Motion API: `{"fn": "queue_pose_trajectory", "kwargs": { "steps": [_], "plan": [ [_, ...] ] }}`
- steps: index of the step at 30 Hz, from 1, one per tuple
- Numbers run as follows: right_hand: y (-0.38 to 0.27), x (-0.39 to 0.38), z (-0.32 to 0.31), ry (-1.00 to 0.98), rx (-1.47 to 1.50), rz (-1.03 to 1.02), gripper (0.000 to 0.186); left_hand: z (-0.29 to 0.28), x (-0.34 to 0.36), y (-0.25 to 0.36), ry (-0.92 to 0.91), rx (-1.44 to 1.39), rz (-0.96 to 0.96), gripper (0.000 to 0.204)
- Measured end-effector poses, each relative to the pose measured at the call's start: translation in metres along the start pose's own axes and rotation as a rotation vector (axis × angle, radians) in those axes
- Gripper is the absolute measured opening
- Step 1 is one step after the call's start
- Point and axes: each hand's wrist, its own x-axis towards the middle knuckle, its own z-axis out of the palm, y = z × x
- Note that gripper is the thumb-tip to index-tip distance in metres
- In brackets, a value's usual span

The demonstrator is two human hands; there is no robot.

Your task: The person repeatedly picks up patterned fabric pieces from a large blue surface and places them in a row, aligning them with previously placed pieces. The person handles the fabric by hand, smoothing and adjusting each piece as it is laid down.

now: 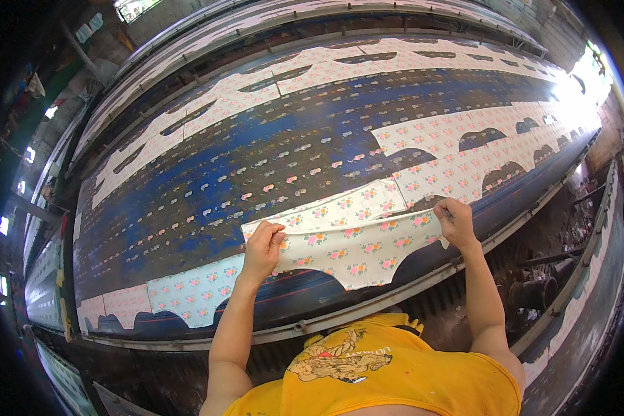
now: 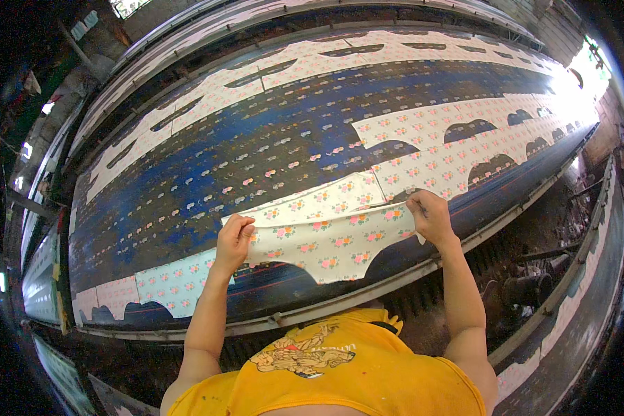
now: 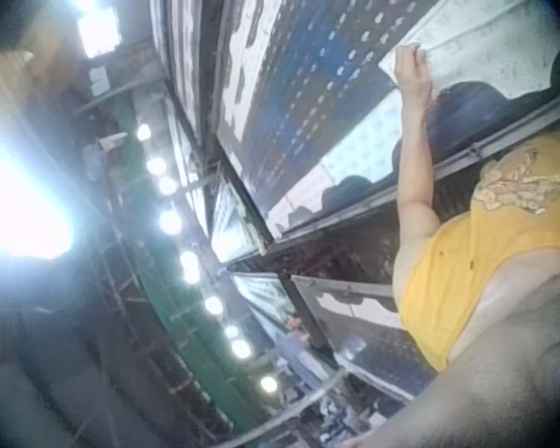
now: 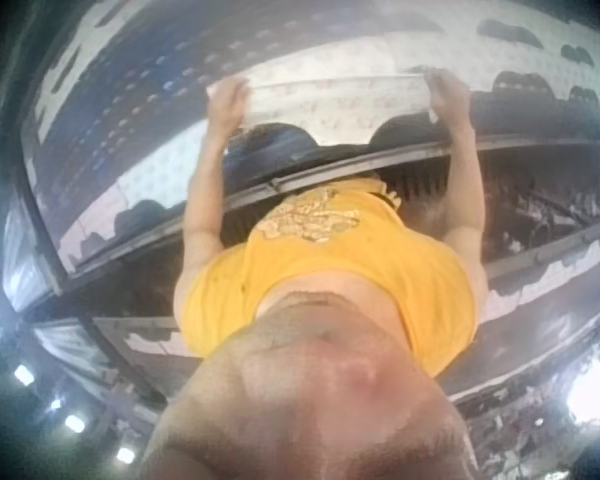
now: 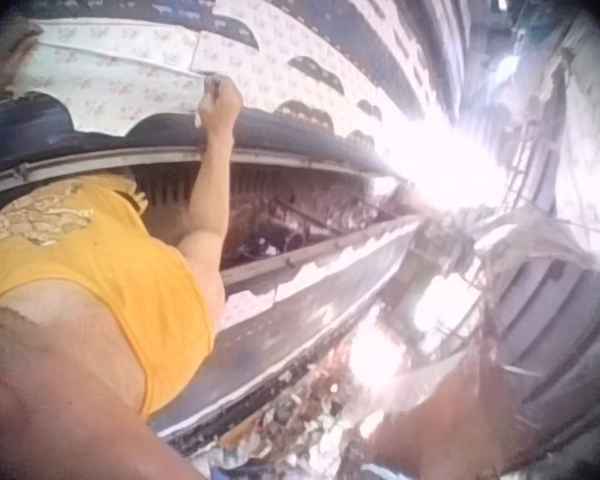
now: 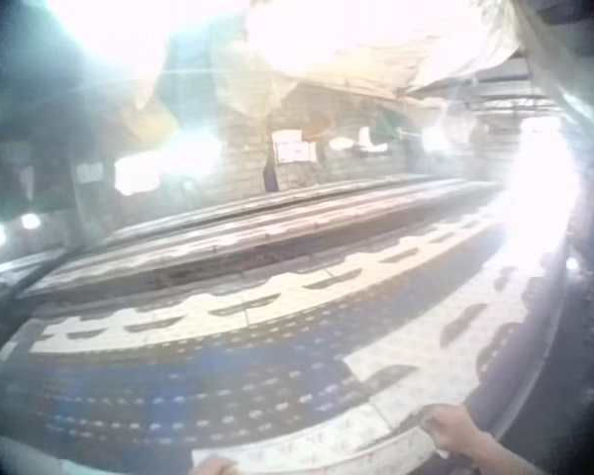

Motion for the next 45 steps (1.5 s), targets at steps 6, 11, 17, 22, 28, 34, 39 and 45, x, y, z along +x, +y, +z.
{"fn": "queue_pose_trajectory", "kwargs": {
  "steps": [6, 11, 17, 22, 28, 34, 39, 45],
  "plan": [
    [0.032, -0.01, -0.037, 0.024, -0.006, -0.024, 0.009, 0.047, 0.009, 0.026, -0.027, 0.013, 0.046, 0.014],
    [0.092, -0.003, -0.086, 0.049, -0.026, -0.059, 0.007, 0.108, 0.042, 0.065, 0.001, 0.024, 0.124, 0.014],
    [0.18, 0.011, -0.169, -0.004, -0.004, -0.187, 0.007, 0.203, 0.072, 0.134, -0.054, -0.081, -0.104, 0.015],
    [0.254, 0.027, -0.237, -0.078, 0.007, -0.09, 0.008, 0.275, 0.101, 0.174, -0.015, -0.081, -0.052, 0.013],
    [0.348, 0.064, -0.232, -0.165, 0.006, -0.147, 0.013, 0.356, 0.13, 0.147, -0.064, 0.089, -0.102, 0.012],
    [0.439, 0.086, -0.175, -0.249, -0.141, -0.075, 0.029, 0.41, 0.146, 0.08, -0.143, 0.416, -0.119, 0.017],
    [0.467, 0.104, -0.149, -0.255, -0.164, -0.047, 0.036, 0.413, 0.17, 0.054, -0.161, 0.548, -0.138, 0.021],
    [0.48, 0.117, -0.132, -0.26, -0.207, -0.099, 0.037, 0.413, 0.188, 0.039, -0.187, 0.619, -0.17, 0.02]
  ]
}}
